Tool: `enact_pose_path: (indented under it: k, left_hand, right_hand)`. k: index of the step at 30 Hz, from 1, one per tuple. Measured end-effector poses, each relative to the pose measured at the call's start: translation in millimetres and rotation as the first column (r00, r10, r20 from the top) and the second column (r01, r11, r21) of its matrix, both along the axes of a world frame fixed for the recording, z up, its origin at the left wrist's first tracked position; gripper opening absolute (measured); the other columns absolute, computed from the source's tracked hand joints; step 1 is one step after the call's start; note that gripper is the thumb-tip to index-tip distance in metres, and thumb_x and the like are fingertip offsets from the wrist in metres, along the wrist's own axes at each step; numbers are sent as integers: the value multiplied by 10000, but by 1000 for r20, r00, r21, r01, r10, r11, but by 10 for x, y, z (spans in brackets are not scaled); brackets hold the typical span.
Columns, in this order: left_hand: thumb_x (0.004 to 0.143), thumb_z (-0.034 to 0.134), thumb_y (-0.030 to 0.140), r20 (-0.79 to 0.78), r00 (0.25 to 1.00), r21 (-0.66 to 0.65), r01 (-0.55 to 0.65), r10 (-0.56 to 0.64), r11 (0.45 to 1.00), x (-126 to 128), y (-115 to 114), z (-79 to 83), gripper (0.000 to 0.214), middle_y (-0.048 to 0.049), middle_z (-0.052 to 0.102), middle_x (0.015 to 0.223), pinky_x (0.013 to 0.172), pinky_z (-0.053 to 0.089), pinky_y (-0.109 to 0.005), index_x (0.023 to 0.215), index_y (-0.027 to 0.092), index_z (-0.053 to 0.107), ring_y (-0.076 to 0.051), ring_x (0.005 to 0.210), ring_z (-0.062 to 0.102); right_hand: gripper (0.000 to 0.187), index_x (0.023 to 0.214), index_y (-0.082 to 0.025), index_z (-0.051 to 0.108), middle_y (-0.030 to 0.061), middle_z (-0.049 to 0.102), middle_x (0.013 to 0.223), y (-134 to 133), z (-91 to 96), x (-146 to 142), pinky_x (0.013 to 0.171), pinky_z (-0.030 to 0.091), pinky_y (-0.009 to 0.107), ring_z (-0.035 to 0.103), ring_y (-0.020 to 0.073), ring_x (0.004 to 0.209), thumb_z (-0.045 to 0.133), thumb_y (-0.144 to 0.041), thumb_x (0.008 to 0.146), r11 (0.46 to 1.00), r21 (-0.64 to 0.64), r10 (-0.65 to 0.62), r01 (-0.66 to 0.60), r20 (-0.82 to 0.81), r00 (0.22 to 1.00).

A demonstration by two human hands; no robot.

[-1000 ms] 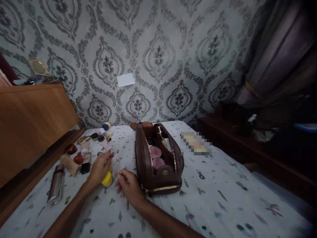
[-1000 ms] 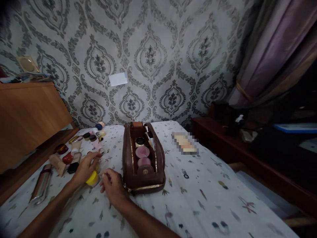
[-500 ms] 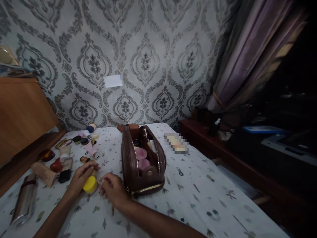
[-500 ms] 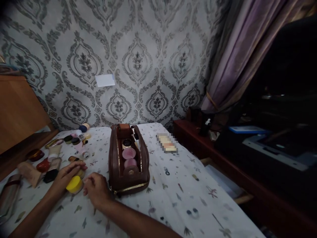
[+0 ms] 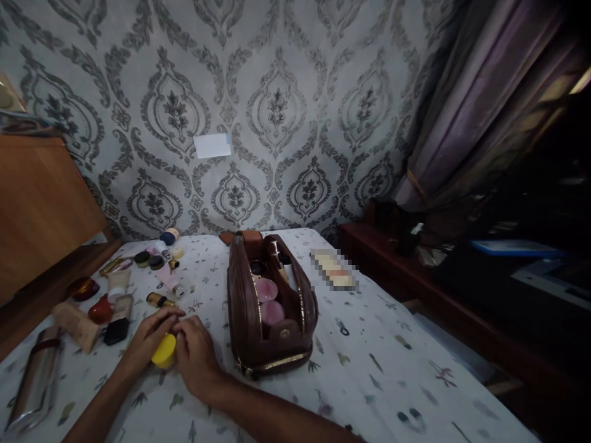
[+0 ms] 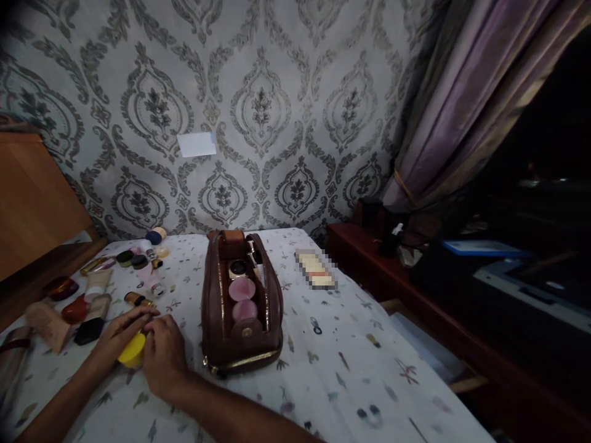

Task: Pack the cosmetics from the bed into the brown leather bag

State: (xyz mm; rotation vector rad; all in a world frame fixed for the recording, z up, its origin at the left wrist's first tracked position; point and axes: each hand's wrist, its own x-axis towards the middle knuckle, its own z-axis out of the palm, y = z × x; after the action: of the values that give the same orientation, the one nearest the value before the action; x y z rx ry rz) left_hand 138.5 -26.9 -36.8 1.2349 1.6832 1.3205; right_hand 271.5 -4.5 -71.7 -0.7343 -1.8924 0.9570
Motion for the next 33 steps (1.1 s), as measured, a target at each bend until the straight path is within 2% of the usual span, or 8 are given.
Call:
enact_pose_path:
  k: [6,10,14,18,23,29,33]
  left_hand:
    - [629,699,560,-8,998,-28,-59,58,998,39,-28,48,445,-15,623,691,604,472,-251,828,163,664,-193,693,599]
    - [645,691,594,39,998,-72,-44,47,996,21,-45,26,482,10,574,623,543,451,-235,876,171,675,-176,627,570]
    - [650,708,586,16,998,-67,-67,69,995,-25,-51,19,480,-28,657,765,631,499,-241,889,171,691,-194,732,617]
    - [648,708,608,-74,996,-106,-49,42,993,-121,-43,42,490,-61,696,864,681,538,-271,874,174,705,-237,821,654]
    - [619,729,631,-202,977,-167,31,-65,986,-300,-54,99,475,-74,743,900,751,570,-302,851,218,757,-281,876,688]
    - [667,742,549,-208,961,-222,136,-184,965,-507,-142,77,450,-66,732,1087,873,561,-328,1017,267,756,-301,1012,679]
    - [658,773,473,-168,961,-249,172,-218,953,-575,-195,46,507,-86,677,1232,980,512,-370,1114,256,730,-328,1152,616]
  right_hand:
    - [231,930,-177,624,49,659,924,18,-20,67,817,508,309,623,183,886,482,-31,820,998,20,65,-65,21,998]
    - [192,923,-169,622,55,680,928,9,63,85,835,498,313,626,185,897,482,-56,856,996,9,93,-94,63,994]
    - [163,1036,-172,606,67,678,1012,-23,159,124,890,480,338,615,204,967,572,-190,878,985,5,169,-170,102,980]
    - [395,1134,-178,558,80,657,1062,-47,88,96,878,487,367,606,243,995,694,-311,788,979,37,195,-203,148,970]
    - [519,1212,-173,521,102,650,1112,-55,18,73,881,496,395,600,272,1021,721,-283,745,977,93,170,-190,190,967]
    - [438,1208,-167,527,102,648,1140,-45,178,170,898,492,385,592,259,1037,676,-249,804,965,74,227,-251,243,943]
    - [367,1146,-178,544,88,647,1108,-43,201,185,882,491,373,588,252,1015,666,-231,805,966,46,234,-254,258,937]
